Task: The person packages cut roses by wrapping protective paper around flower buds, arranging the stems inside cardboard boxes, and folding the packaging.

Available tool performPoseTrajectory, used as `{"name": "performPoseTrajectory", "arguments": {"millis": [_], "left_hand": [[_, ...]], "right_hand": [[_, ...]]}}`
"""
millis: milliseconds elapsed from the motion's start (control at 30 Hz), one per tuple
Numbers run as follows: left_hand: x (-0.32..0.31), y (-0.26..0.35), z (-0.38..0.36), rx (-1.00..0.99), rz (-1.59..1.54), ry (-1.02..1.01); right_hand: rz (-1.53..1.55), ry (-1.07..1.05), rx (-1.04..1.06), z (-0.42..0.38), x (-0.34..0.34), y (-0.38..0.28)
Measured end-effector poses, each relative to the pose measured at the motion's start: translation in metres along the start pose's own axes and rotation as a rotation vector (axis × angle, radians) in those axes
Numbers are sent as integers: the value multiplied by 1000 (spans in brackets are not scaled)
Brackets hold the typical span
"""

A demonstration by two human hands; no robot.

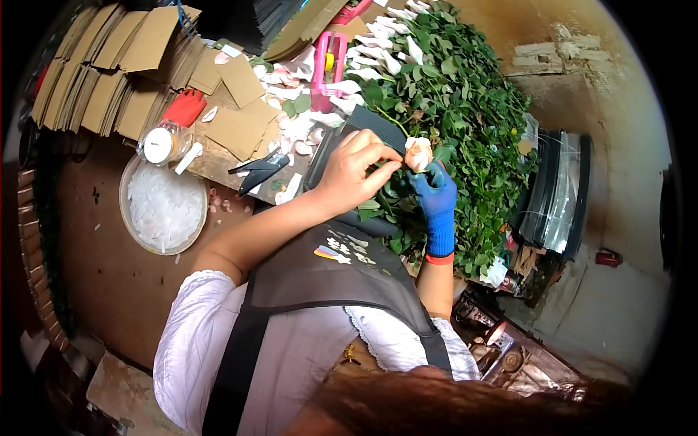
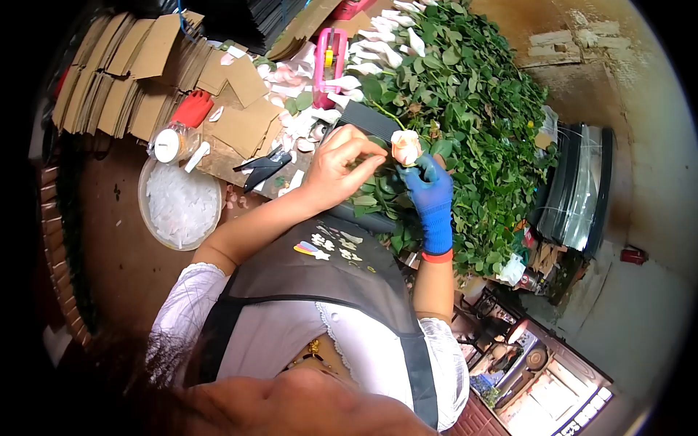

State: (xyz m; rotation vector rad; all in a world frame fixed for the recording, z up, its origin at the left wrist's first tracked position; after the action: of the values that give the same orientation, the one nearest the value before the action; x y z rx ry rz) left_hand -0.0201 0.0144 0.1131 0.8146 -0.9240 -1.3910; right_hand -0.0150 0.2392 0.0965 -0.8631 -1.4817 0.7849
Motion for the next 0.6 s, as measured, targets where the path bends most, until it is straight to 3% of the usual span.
{"name": "performPoseTrajectory", "arguments": {"millis": [67,167,400,600], "left_hand": [[-7,5,6,-56,30,-44],[-10,6,16,5,-16,55],[-6,-24,8,26,75,-117],[-6,-44,-4,76,77,-144]], "right_hand": [[-123,23,98,-4,2,-9],[-193,-10,-50,-9,-1,-12],[-153,-52,-86,-6,-5,-10],[-316,12,85,-2,-18,-10]]}}
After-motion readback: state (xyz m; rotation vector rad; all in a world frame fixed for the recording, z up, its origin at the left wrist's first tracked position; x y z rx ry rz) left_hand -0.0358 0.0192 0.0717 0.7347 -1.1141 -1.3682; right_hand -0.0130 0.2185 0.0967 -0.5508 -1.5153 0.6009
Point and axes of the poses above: each hand's wrist, its own z-axis towards the middle knuckle, its own x-axis out of the back of the hand, y = z × x, the point moved 4 cm from there along z, towards the middle knuckle, and after that the axes turned 6 degrees about -z, right-handed, at the moved point
